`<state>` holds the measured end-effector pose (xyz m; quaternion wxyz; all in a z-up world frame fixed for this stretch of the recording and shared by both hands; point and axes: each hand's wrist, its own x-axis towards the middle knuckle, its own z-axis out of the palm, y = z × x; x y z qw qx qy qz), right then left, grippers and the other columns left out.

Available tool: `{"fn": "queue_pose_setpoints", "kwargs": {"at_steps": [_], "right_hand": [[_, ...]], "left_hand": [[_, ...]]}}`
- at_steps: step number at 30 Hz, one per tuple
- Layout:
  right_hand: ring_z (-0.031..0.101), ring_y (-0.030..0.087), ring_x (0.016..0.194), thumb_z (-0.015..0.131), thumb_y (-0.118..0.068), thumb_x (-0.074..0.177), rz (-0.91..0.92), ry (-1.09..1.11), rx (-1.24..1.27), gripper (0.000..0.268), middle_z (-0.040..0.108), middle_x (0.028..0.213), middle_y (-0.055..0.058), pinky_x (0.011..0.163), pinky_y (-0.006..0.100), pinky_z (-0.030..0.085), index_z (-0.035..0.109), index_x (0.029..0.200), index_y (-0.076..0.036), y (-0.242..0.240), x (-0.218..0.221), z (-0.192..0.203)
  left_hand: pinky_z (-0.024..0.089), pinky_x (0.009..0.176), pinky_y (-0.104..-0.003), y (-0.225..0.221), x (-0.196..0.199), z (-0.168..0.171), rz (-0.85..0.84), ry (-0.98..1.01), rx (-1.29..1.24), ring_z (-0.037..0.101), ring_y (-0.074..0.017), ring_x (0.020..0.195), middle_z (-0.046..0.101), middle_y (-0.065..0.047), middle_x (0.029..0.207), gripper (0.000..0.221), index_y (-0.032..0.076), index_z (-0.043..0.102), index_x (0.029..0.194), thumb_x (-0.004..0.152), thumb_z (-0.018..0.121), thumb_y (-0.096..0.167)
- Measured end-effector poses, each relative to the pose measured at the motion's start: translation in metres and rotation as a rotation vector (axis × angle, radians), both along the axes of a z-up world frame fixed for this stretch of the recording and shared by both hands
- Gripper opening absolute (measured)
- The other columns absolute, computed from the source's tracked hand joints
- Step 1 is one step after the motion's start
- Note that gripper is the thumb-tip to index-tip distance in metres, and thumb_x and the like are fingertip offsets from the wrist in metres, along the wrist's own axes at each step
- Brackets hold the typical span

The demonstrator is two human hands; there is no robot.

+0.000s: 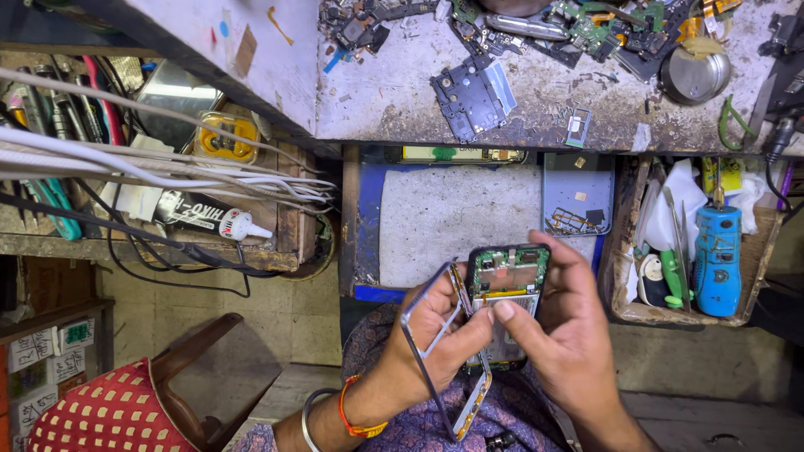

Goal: The person assembles a mobile phone by hand and using a screwdriver. They align the internal components, press the back cover onto the frame, and secure it by inserting and tightening several small screws.

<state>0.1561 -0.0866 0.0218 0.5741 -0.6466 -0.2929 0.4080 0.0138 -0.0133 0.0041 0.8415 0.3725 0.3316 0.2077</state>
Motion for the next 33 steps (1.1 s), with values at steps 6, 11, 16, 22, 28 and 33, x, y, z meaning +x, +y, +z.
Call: {"fn": "queue_pose_setpoints", "kwargs": {"at_steps": [6,11,16,22,28,33], "right_hand": [[0.067,0.013,0.103,0.071,-0.001,0.087,0.034,0.155,-0.129,0.062,0.071,0.111,0.007,0.093,0.029,0.053,0.049,0.144,-0.001,-0.001,-0.002,-0.011],[0.066,0.012,0.097,0.072,0.000,0.086,0.014,0.167,-0.149,0.057,0.069,0.104,0.005,0.087,0.026,0.054,0.052,0.140,-0.001,-0.002,-0.002,-0.014],[0.065,0.011,0.095,0.070,0.000,0.088,0.001,0.193,-0.138,0.056,0.069,0.103,0.005,0.085,0.027,0.054,0.051,0.140,-0.001,-0.002,-0.005,-0.020],[0.066,0.012,0.097,0.069,-0.001,0.089,-0.022,0.217,-0.111,0.056,0.069,0.107,0.006,0.087,0.027,0.054,0.047,0.141,0.000,-0.003,-0.009,-0.026],[0.065,0.013,0.098,0.067,-0.002,0.090,-0.032,0.225,-0.108,0.056,0.068,0.108,0.007,0.089,0.028,0.054,0.047,0.143,0.000,-0.002,-0.012,-0.025],[0.066,0.012,0.099,0.067,-0.002,0.090,-0.023,0.221,-0.092,0.056,0.068,0.109,0.006,0.090,0.028,0.054,0.046,0.142,0.000,-0.003,-0.011,-0.024]], "left_hand": [[0.047,0.071,-0.020,0.005,-0.004,0.012,-0.070,0.043,0.136,0.053,-0.0016,0.082,0.064,0.005,0.096,0.028,0.001,0.064,0.123,0.096,0.061,0.001],[0.045,0.061,-0.025,0.009,-0.005,0.017,-0.074,0.096,0.278,0.052,-0.0034,0.074,0.061,0.002,0.083,0.025,-0.001,0.064,0.119,0.094,0.062,0.001],[0.049,0.057,-0.029,0.014,-0.005,0.023,-0.097,0.217,0.485,0.057,-0.0085,0.063,0.062,-0.006,0.073,0.027,-0.001,0.063,0.118,0.091,0.065,0.004],[0.054,0.061,-0.031,0.017,-0.004,0.027,-0.090,0.215,0.503,0.065,-0.0121,0.066,0.068,-0.009,0.079,0.041,0.001,0.060,0.131,0.091,0.064,0.006],[0.056,0.066,-0.032,0.018,-0.004,0.028,-0.078,0.172,0.542,0.069,-0.0139,0.072,0.071,-0.010,0.086,0.043,0.001,0.059,0.136,0.094,0.062,0.006],[0.054,0.059,-0.033,0.018,-0.003,0.028,-0.126,0.253,0.496,0.067,-0.0173,0.063,0.068,-0.011,0.076,0.044,0.002,0.060,0.134,0.091,0.063,0.008]]}}
